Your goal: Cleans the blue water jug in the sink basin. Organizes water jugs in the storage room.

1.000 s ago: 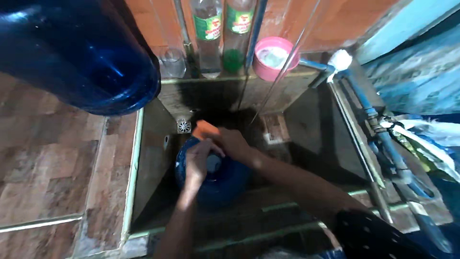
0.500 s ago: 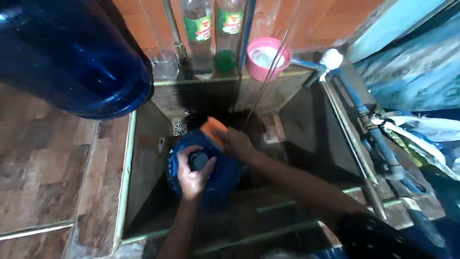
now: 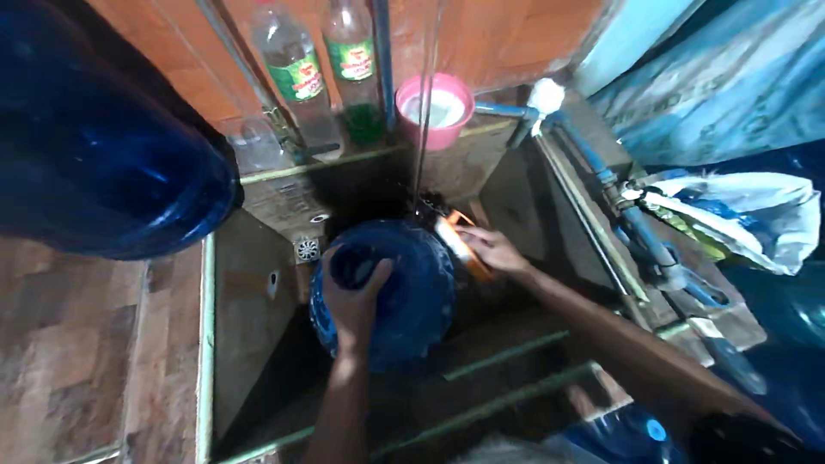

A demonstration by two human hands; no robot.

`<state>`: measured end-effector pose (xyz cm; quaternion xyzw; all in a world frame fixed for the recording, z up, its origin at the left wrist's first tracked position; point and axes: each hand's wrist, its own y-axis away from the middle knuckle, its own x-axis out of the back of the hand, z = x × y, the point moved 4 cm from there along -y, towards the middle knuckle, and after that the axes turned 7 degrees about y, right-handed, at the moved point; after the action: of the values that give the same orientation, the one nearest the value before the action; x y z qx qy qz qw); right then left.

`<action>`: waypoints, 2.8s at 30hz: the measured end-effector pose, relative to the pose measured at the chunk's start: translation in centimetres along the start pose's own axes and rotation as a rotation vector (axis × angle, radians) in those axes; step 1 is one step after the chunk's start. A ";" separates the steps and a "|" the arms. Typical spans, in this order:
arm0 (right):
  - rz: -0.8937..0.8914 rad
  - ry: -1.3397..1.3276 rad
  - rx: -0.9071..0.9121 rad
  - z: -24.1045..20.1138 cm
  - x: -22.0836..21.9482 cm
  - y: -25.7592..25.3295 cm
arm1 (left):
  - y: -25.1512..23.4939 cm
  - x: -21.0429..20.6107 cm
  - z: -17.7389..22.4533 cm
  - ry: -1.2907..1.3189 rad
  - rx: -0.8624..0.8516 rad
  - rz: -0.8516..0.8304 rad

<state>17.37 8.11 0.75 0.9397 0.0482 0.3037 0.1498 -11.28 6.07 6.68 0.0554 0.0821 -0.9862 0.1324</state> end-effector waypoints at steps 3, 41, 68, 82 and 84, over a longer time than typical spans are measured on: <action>0.081 -0.012 -0.336 7.4 2.5 3.3 | -1.2 4.4 -2.6 0.154 0.120 -0.110; -0.004 0.261 -0.016 5.6 -6.9 -2.3 | -6.3 13.5 -17.4 0.121 0.613 0.321; -0.151 0.285 -0.017 -1.0 -10.0 -5.8 | -8.2 11.5 -13.3 -0.175 0.378 0.484; 0.141 0.104 0.333 -6.1 -10.2 -1.8 | -9.1 8.1 -15.2 0.244 0.448 0.086; 0.163 0.090 0.377 -6.9 -9.9 -2.5 | -8.3 8.6 -16.3 0.329 0.503 -0.011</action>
<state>5.31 10.40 -0.18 0.9374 0.0346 0.3420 -0.0561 -20.37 14.63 -9.19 0.2453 -0.1439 -0.9541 0.0939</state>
